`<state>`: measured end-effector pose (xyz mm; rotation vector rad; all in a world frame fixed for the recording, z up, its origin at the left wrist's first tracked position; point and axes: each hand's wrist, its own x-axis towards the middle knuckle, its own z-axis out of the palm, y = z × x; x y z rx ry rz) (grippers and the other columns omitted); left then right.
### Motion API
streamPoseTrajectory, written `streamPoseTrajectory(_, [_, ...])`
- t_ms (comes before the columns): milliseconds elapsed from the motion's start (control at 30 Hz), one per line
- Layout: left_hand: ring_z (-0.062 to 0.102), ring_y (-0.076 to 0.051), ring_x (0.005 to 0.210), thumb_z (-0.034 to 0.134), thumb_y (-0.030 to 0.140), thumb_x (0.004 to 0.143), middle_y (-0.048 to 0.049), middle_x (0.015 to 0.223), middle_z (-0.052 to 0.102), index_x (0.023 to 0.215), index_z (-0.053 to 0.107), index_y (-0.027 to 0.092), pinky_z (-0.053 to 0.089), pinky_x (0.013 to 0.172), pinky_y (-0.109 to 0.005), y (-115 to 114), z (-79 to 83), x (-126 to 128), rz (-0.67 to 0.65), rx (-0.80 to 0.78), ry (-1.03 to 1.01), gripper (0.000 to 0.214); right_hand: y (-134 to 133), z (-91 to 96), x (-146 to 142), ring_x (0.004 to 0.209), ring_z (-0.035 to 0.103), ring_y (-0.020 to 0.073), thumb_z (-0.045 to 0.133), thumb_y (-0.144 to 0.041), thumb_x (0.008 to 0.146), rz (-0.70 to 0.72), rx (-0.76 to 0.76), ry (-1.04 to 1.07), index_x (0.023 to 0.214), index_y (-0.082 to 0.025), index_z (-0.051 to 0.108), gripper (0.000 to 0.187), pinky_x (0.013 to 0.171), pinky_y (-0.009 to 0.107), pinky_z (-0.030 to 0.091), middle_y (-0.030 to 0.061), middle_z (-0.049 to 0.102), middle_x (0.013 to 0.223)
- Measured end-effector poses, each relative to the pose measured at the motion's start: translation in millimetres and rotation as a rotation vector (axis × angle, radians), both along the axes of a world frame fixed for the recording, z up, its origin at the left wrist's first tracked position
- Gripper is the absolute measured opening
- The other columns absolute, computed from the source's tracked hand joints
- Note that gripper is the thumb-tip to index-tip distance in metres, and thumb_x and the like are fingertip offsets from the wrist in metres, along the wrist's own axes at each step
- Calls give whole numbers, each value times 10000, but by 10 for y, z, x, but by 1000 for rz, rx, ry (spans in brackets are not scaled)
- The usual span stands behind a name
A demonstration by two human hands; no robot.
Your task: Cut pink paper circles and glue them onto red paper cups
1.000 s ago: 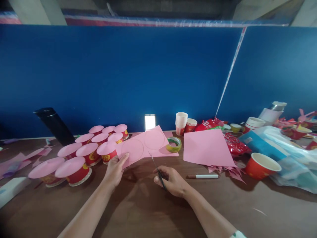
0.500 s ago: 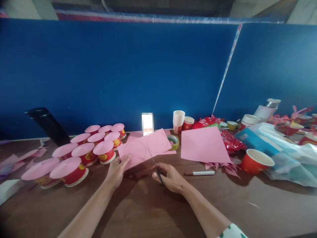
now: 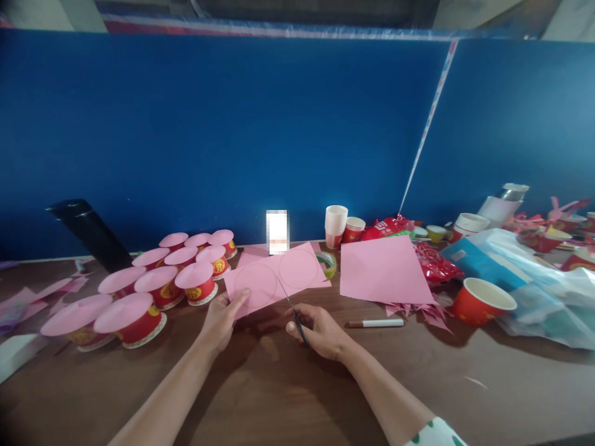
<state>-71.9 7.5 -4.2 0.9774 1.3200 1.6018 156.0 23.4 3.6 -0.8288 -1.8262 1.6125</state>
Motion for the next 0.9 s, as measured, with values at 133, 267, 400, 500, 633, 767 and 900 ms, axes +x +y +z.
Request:
streamPoseTrajectory(133, [624, -199, 782, 682, 391, 679, -100, 841, 691, 992, 656, 97, 455, 734, -307, 1, -2, 9, -27, 8, -9, 430, 7, 0, 2, 596, 502, 100, 559, -409, 804, -7, -1, -7, 1085, -176, 555, 365, 534, 210, 399, -15, 538, 690])
streamPoseTrajectory(267, [624, -194, 759, 698, 398, 657, -91, 823, 694, 983, 664, 102, 455, 722, -300, 6, -10, 19, -17, 5, -24, 442, 23, -18, 2, 595, 505, 97, 547, -405, 816, 2, -4, -6, 1093, -166, 543, 366, 536, 212, 404, -14, 534, 687])
streamPoseTrajectory(400, [621, -187, 726, 704, 411, 642, -81, 802, 696, 968, 671, 107, 451, 689, -287, 6, -19, 18, -25, -12, -28, 447, 36, -36, 2, 579, 509, 94, 542, -406, 819, 4, 11, -21, 1087, -147, 537, 372, 532, 214, 411, -10, 540, 677])
streamPoseTrajectory(500, [618, -182, 724, 693, 410, 658, -81, 808, 694, 974, 667, 107, 448, 689, -285, 6, -23, 17, -29, -9, -17, 439, 40, -40, 2, 584, 518, 97, 544, -399, 819, 5, 33, -34, 1068, -142, 544, 358, 539, 218, 421, -6, 546, 676])
streamPoseTrajectory(633, [616, -187, 721, 691, 405, 661, -90, 805, 690, 990, 660, 94, 450, 679, -290, 3, -15, 18, -22, -14, -6, 454, 43, -58, -3, 570, 518, 99, 546, -403, 813, -11, 36, -38, 1038, -148, 551, 340, 515, 212, 417, -12, 542, 652])
streamPoseTrajectory(767, [617, -198, 746, 694, 404, 658, -100, 815, 689, 1002, 656, 81, 454, 716, -307, 1, -7, 17, -33, -12, -11, 473, 49, -83, -10, 526, 499, 91, 549, -419, 802, -37, 22, -46, 1002, -153, 553, 333, 472, 199, 394, -20, 532, 622])
streamPoseTrajectory(900, [621, -201, 753, 689, 404, 664, -94, 814, 691, 981, 662, 87, 457, 736, -317, 4, -14, 12, -36, -10, -7, 449, 56, -95, -18, 501, 484, 83, 553, -423, 794, -49, 20, -49, 977, -153, 557, 326, 446, 189, 372, -25, 527, 604])
